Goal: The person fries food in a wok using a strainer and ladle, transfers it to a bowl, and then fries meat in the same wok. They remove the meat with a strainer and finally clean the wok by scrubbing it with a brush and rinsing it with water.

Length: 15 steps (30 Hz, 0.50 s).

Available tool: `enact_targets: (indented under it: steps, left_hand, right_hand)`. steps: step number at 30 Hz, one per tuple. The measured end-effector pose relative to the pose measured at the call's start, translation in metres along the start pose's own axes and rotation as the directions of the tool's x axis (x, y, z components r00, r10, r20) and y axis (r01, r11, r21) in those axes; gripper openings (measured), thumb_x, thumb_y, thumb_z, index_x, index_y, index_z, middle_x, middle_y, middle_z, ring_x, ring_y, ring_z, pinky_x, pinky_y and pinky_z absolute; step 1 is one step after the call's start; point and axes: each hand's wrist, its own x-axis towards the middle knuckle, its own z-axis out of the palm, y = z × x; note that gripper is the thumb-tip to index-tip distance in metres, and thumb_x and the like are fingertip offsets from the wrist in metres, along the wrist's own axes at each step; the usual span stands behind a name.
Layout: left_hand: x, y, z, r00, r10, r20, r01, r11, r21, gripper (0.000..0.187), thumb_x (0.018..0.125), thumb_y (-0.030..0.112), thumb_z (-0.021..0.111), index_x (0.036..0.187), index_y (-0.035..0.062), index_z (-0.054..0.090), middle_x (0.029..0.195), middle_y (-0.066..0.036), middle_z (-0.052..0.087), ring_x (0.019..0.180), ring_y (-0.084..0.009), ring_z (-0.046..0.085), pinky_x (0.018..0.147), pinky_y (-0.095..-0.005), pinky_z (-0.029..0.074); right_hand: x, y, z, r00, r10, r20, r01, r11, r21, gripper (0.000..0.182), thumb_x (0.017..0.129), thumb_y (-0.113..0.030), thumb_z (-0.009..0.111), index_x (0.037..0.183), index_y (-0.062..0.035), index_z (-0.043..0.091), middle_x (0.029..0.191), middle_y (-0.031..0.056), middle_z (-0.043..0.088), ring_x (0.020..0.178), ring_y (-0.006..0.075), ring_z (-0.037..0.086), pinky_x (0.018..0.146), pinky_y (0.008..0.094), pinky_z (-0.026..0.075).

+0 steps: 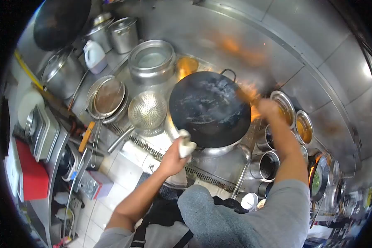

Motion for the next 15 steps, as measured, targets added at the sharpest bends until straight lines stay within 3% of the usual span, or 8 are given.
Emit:
enact_targets:
  steps: [2,5,8,9,10,12,13,15]
  left_hand:
    - [0.002,0.01,0.003,0.995,0.056,0.083,-0.063,0.995,0.077,0.059,0.084,0.02,0.067,0.133,0.0005,0.04,0.115,-0.025,0.06,0.108,-0.042,0.06,0.093,-0.0432,0.047]
    - [-0.01,0.006,0.009,0.963,-0.097,0.252,0.095,0.995,0.022,0.057,0.087,0.023,0.066,0.134,0.0013,0.04,0.114,-0.025,0.06,0.11,-0.0406,0.059,0.092,-0.043,0.047]
    - [-0.045,-0.03,0.029,0.97,-0.193,0.146,0.234,0.903,-0.361,0.043,0.094,0.028,0.06,0.126,0.001,0.049,0.105,-0.017,0.063,0.098,-0.0276,0.062,0.087,-0.0393,0.048]
    - [-0.053,-0.046,0.038,0.961,-0.226,0.157,0.271,0.875,-0.401,0.037,0.097,0.027,0.058,0.122,0.0003,0.052,0.1,-0.012,0.063,0.091,-0.0203,0.059,0.084,-0.0359,0.048]
    - [-0.06,-0.056,0.041,0.927,-0.281,0.249,0.366,0.819,-0.441,0.039,0.097,0.027,0.057,0.124,0.0,0.051,0.105,-0.013,0.064,0.095,-0.0224,0.06,0.086,-0.0363,0.048]
    - [-0.072,-0.066,0.036,0.883,-0.325,0.337,0.458,0.755,-0.47,0.042,0.097,0.028,0.057,0.127,-0.0003,0.049,0.109,-0.014,0.064,0.1,-0.0246,0.062,0.089,-0.0366,0.048]
    - [-0.077,-0.064,0.029,0.872,-0.355,0.337,0.483,0.734,-0.477,0.035,0.098,0.028,0.055,0.12,0.0002,0.052,0.102,-0.01,0.063,0.094,-0.0191,0.06,0.084,-0.0339,0.048]
    - [-0.086,-0.073,0.012,0.834,-0.417,0.362,0.552,0.657,-0.514,0.031,0.1,0.03,0.054,0.114,0.0018,0.056,0.096,-0.004,0.063,0.086,-0.0132,0.058,0.078,-0.0308,0.049]
  right_hand:
    - [0.014,0.025,-0.06,0.867,0.488,-0.102,-0.431,0.836,0.339,0.054,0.091,-0.047,0.056,0.121,-0.0029,0.063,0.111,0.0183,0.069,0.102,0.0374,0.066,0.087,0.0482,0.052]
    - [0.01,0.003,-0.075,0.683,0.594,-0.425,-0.194,0.708,0.679,0.063,0.091,-0.052,0.053,0.136,-0.0074,0.051,0.11,0.0209,0.068,0.103,0.0392,0.065,0.088,0.051,0.051]
    - [0.054,-0.065,-0.005,0.771,0.623,-0.134,-0.373,0.612,0.697,0.067,0.091,-0.06,0.046,0.141,-0.0154,0.047,0.112,0.0225,0.067,0.106,0.0385,0.064,0.091,0.0493,0.05]
    - [0.051,-0.106,0.017,0.837,0.487,-0.249,-0.24,0.737,0.632,0.066,0.092,-0.06,0.042,0.133,-0.0101,0.056,0.113,0.0224,0.067,0.107,0.0383,0.064,0.091,0.0484,0.05]
    - [0.103,-0.13,0.093,0.955,0.288,-0.068,-0.226,0.858,0.462,0.063,0.093,-0.058,0.041,0.125,-0.0083,0.062,0.114,0.0228,0.066,0.108,0.0381,0.063,0.092,0.0479,0.05]
    - [0.017,-0.238,0.044,0.985,0.167,0.048,-0.161,0.772,0.615,0.052,0.094,-0.052,0.044,0.124,-0.0136,0.062,0.109,0.0247,0.067,0.105,0.0363,0.065,0.089,0.0475,0.051]
    - [-0.035,-0.258,-0.016,0.975,-0.05,0.215,-0.154,0.542,0.826,0.05,0.094,-0.046,0.051,0.132,-0.0146,0.056,0.104,0.0235,0.068,0.1,0.0354,0.067,0.087,0.0473,0.052]
    - [-0.077,-0.244,-0.022,0.944,-0.313,0.101,0.084,0.527,0.846,0.051,0.093,-0.042,0.058,0.137,-0.0159,0.053,0.113,0.0196,0.067,0.105,0.0312,0.065,0.092,0.0418,0.05]
